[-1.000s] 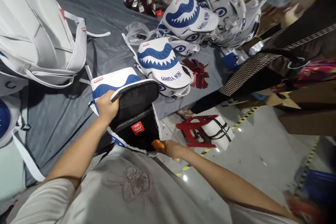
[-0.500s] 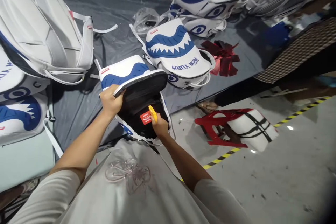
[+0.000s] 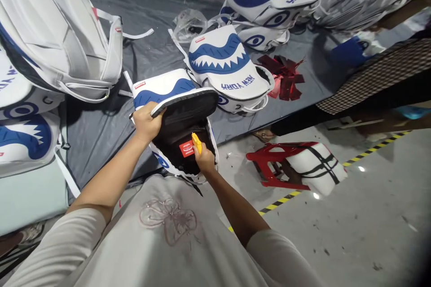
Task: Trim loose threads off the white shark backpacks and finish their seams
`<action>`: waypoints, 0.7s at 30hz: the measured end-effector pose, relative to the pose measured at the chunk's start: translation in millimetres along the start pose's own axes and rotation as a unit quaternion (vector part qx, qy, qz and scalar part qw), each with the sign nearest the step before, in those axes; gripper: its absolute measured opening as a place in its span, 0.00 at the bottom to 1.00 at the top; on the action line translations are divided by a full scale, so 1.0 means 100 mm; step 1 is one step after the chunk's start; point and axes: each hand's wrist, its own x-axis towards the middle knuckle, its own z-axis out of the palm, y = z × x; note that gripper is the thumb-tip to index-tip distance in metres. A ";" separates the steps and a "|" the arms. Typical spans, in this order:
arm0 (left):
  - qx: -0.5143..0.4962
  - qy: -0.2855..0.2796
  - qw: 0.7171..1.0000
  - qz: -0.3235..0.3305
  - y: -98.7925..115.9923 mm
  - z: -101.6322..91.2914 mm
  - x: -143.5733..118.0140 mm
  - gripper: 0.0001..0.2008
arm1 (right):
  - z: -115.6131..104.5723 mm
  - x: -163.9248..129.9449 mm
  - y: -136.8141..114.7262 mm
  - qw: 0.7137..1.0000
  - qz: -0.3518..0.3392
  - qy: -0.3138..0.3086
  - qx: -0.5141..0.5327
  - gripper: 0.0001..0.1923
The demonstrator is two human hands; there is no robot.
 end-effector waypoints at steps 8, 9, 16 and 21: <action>-0.002 -0.045 0.999 0.018 0.05 0.00 -0.04 0.17 | -1.14 -0.11 0.43 0.986 0.003 -0.162 -0.041 0.15; -0.002 -0.045 0.999 0.017 0.04 0.00 -0.05 0.17 | -1.23 -0.17 0.50 0.981 0.013 -0.191 -0.037 0.15; -0.005 -0.042 0.998 0.042 0.01 -0.06 -0.05 0.14 | -1.32 -0.51 0.75 0.920 0.097 -0.248 0.287 0.16; -0.003 -0.054 0.996 0.073 0.11 -0.05 -0.13 0.12 | -1.06 -0.30 0.52 0.901 0.073 -0.177 0.389 0.14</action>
